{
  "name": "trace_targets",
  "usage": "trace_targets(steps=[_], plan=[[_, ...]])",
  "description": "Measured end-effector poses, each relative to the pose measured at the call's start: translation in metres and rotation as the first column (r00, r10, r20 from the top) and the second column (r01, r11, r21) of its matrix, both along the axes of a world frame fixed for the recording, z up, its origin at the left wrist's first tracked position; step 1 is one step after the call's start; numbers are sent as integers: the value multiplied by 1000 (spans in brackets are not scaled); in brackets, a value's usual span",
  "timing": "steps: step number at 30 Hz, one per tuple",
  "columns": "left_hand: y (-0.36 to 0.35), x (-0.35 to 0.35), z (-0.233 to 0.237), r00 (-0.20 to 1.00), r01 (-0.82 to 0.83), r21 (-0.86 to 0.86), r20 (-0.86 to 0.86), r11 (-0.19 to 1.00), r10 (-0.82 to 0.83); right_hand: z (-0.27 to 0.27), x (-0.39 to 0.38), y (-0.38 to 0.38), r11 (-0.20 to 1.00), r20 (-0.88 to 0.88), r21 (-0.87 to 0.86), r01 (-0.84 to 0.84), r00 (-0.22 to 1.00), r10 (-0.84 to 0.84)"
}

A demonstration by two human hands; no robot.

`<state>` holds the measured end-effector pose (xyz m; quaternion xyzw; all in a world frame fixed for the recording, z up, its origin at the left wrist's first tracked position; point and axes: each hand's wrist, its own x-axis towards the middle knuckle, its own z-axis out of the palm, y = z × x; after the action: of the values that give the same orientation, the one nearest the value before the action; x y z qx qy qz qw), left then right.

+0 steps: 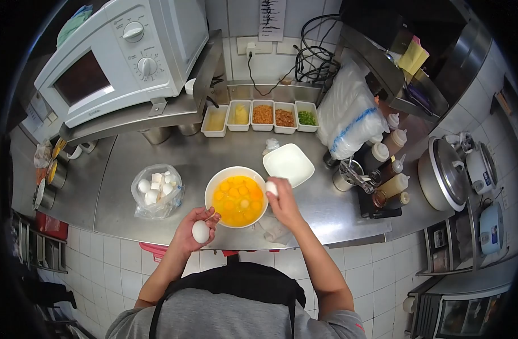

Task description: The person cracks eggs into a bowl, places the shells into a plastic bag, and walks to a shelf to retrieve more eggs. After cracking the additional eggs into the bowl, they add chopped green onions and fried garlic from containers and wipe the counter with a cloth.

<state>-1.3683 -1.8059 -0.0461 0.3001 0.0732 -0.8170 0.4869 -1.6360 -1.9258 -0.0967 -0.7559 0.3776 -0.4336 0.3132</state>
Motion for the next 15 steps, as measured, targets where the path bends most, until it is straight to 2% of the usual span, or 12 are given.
trace_targets(steps=[1,2,8,10,11,12,13,15], plan=[[2,1,0,1000,-12,8,-1,1000,12,-1,3,4,999,-100,-41,-29,995,24],[4,3,0,1000,-9,1,-2,1000,9,0,4,8,998,-33,63,-24,999,27],[3,2,-1,1000,2,-11,11,1000,-2,45,4,4,998,65,-60,0,998,4],[-2,-1,1,999,24,-9,24,1000,-24,7,4,-2,996,-78,-77,-39,996,33],[-3,-2,3,997,40,-33,69,999,-38,-2,5,-1,995,-150,-85,-60,988,47],[-5,-5,9,992,57,-61,115,996,-50,-8,4,-1,998,-76,37,-49,996,51],[-11,-8,14,986,73,-93,159,993,-57,0,5,-5,999,-45,24,-44,998,45],[-23,-15,26,899,182,-245,433,952,-61,23,9,-6,999,19,8,-33,999,32]])
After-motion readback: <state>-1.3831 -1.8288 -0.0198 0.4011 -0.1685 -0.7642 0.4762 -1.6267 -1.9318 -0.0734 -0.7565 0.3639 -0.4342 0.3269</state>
